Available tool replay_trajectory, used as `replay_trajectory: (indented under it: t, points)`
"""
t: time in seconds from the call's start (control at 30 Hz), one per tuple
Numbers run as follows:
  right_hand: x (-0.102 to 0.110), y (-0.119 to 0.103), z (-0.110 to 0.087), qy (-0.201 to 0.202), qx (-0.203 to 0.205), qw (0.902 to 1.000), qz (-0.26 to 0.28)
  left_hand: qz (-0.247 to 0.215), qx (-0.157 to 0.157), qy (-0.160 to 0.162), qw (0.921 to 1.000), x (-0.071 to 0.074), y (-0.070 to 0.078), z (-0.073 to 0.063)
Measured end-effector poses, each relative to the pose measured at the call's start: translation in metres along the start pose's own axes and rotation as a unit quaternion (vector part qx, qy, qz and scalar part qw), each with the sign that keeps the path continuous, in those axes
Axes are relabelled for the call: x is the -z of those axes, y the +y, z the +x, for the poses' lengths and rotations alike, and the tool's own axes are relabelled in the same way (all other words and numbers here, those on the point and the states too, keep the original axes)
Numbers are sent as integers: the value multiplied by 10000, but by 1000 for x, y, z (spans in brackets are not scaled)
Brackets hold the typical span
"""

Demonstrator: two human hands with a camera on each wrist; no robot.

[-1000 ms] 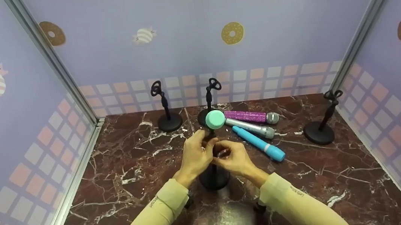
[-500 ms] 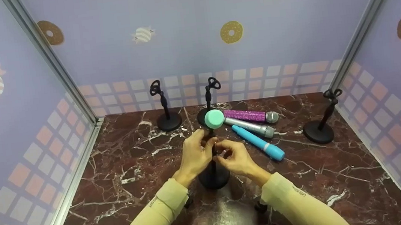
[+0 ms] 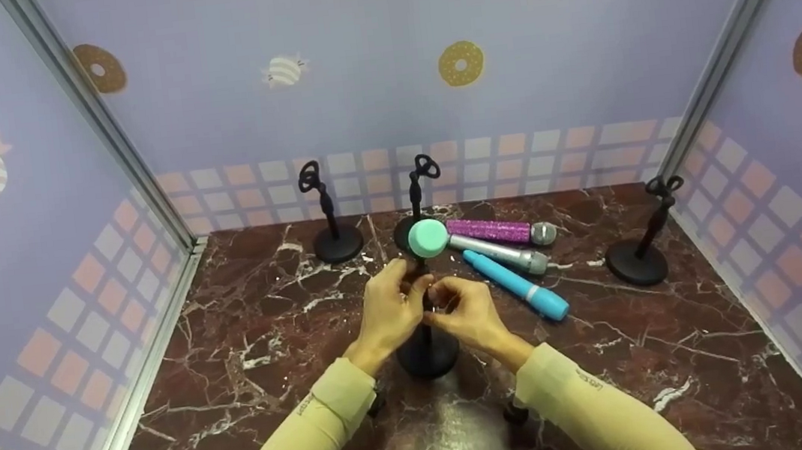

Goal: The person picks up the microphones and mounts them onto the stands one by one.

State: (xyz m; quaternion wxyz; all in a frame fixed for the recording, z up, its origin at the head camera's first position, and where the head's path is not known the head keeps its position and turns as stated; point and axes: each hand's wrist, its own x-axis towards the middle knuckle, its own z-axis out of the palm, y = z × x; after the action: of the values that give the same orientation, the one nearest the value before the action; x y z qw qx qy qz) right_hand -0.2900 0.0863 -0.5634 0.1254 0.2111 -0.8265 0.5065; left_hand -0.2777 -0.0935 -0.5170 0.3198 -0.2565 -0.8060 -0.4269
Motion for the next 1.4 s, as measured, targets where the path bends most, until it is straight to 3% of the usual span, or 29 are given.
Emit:
replay_trajectory:
  t: [0.23, 0.5, 0.73, 1.4]
  points:
    - [1, 1, -2, -55, 39, 9999, -141, 7, 52, 1, 10000, -1, 0, 0]
    - [5, 10, -10, -173, 853, 9961, 123, -6, -16, 45, 10000, -1, 0, 0]
    - [1, 10, -11, -337, 1036, 9935, 340, -62, 33, 2, 10000, 0, 0, 0]
    - [-4, 0, -3, 123, -93, 9999, 56, 7, -111, 101, 9999, -2, -4, -2]
